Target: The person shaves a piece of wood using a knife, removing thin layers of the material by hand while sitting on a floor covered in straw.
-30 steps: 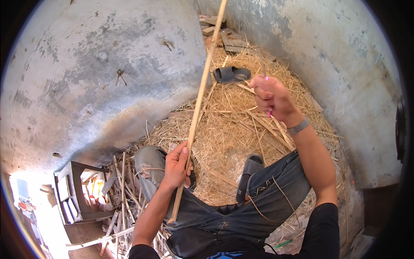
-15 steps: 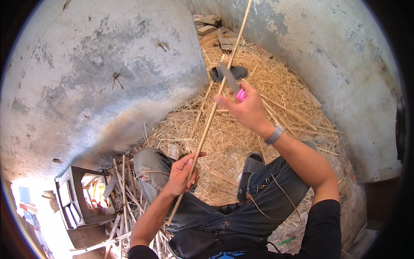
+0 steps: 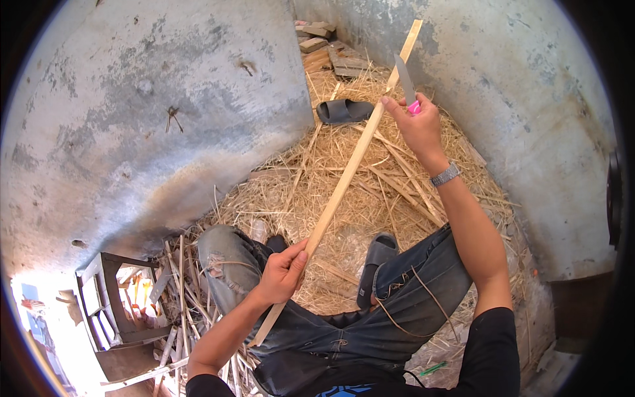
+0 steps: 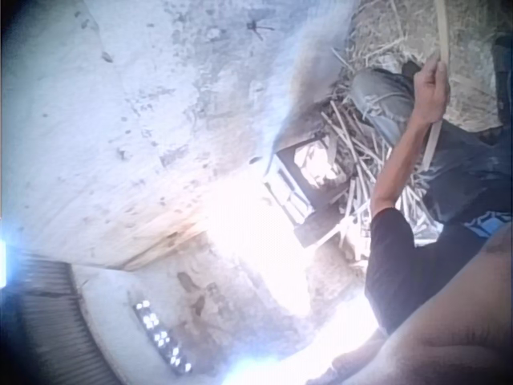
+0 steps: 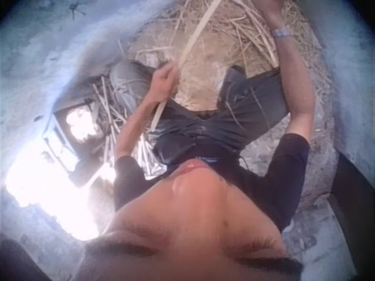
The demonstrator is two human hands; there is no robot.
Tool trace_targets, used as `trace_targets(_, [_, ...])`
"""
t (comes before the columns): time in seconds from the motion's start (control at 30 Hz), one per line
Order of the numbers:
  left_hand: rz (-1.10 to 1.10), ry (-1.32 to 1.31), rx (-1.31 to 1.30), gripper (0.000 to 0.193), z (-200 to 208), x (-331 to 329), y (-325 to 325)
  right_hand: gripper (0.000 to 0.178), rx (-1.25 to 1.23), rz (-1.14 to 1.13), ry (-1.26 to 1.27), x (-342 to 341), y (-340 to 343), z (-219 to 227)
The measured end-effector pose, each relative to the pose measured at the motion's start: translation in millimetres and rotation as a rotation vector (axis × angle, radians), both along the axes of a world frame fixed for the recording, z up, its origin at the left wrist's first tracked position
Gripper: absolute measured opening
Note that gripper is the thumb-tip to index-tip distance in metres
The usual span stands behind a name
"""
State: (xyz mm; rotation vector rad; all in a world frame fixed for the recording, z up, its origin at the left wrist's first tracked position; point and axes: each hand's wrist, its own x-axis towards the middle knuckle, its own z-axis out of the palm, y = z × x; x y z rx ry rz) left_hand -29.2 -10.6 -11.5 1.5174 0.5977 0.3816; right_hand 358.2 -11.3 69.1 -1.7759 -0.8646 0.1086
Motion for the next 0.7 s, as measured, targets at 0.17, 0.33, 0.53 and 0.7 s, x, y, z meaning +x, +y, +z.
trace_targets(0.17, [0.058,0.024,0.073,0.04,-0.1,1.7,0.5,0.053,0.013,0.119,-0.054,-13.6,-0.7,-21.4])
trace_targets(0.33, [0.14,0.037,0.025,0.039,0.4,2.8,1.4,0.056,-0.13,0.278,-0.15,-52.9,-6.8,-31.2])
trace_targets(0.53, [0.194,0.061,0.07,0.039,4.1,5.8,4.7,0.057,-0.155,0.441,-0.157,-96.5,-16.6,-40.6])
trace_targets(0.7, [0.21,0.039,0.206,0.04,-9.6,5.7,9.6,0.049,-0.151,0.395,-0.037,-73.1,-4.7,-38.2])
